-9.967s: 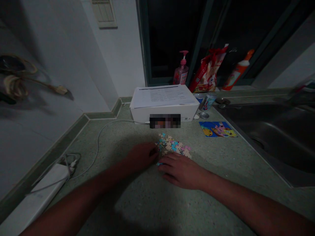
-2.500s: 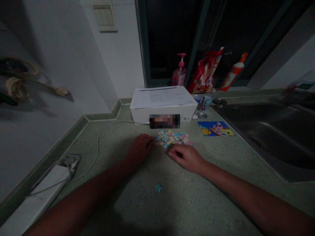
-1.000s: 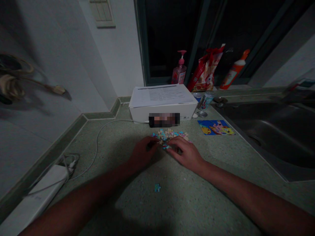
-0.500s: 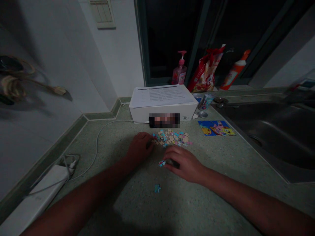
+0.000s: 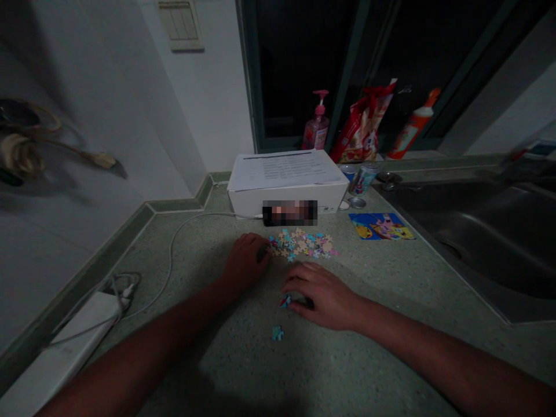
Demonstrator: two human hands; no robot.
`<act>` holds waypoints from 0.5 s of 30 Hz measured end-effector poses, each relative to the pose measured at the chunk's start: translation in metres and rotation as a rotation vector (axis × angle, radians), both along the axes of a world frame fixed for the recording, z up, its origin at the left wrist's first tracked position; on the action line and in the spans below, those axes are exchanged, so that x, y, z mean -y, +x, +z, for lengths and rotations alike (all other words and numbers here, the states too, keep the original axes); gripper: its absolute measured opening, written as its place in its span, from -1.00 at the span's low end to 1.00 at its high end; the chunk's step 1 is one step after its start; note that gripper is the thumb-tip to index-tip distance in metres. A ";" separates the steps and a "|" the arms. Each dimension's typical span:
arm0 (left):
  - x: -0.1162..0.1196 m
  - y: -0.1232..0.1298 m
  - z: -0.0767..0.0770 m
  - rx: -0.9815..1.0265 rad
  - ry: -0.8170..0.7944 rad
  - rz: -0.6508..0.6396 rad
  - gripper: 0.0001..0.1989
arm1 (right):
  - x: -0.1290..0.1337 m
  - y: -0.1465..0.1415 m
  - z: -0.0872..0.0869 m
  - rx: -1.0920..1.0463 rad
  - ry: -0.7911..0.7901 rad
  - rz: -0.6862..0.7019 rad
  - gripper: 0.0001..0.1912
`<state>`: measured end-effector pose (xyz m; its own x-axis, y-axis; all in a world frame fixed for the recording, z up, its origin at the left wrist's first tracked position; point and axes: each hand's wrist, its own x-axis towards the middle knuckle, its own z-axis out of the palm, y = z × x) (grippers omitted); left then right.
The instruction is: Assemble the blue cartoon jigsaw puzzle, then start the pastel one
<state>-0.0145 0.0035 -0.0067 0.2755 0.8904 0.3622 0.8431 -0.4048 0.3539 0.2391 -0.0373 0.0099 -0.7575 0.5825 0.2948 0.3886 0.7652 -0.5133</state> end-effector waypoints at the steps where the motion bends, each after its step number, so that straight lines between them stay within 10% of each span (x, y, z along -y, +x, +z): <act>1: 0.000 0.000 0.000 0.003 0.003 0.004 -0.78 | 0.000 0.000 0.000 0.001 -0.004 0.005 -0.73; 15: 0.002 0.001 0.000 -0.034 0.020 0.001 -0.79 | 0.009 -0.002 0.001 -0.018 -0.031 0.060 -0.81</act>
<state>-0.0136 0.0015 -0.0069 0.2867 0.8834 0.3707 0.8552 -0.4104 0.3166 0.2367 -0.0461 0.0105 -0.7861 0.5451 0.2913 0.3331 0.7707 -0.5432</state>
